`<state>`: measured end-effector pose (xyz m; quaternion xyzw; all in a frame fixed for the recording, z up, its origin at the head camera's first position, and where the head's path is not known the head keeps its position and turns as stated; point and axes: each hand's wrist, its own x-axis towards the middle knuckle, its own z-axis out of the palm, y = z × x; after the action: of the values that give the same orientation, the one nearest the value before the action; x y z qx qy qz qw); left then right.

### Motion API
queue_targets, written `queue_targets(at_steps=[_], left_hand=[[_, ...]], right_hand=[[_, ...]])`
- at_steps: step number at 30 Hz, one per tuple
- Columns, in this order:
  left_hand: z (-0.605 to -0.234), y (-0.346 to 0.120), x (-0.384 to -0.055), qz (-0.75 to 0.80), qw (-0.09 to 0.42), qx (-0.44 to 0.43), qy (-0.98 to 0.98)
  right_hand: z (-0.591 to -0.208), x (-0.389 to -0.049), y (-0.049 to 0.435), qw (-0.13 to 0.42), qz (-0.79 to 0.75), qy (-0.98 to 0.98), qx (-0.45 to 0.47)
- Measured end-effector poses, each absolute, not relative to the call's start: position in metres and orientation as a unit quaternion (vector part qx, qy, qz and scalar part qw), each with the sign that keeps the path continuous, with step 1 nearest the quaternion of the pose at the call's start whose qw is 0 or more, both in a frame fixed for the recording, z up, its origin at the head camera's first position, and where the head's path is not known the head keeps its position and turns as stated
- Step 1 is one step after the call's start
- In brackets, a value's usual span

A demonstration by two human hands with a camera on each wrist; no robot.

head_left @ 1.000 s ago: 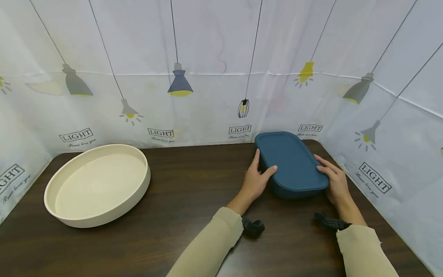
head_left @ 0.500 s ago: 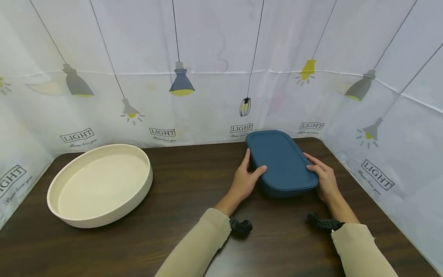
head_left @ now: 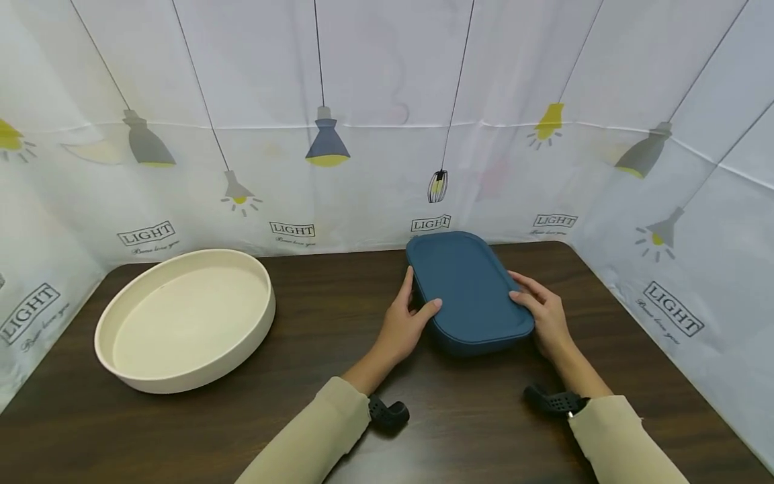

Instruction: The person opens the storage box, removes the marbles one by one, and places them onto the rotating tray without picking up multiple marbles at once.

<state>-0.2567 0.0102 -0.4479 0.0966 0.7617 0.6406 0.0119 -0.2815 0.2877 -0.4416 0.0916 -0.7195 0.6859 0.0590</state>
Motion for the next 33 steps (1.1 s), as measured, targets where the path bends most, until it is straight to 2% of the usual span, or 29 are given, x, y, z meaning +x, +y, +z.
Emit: queue_targets(at_steps=[21, 33], left_hand=[[-0.448, -0.086, -0.218, 0.65, -0.028, 0.089, 0.754], [-0.45, -0.137, -0.23, 0.648, -0.063, 0.09, 0.754]], right_hand=[[-0.44, -0.251, 0.188, 0.016, 0.639, -0.762, 0.104], [-0.434, -0.248, 0.142, -0.001, 0.614, -0.777, 0.14]])
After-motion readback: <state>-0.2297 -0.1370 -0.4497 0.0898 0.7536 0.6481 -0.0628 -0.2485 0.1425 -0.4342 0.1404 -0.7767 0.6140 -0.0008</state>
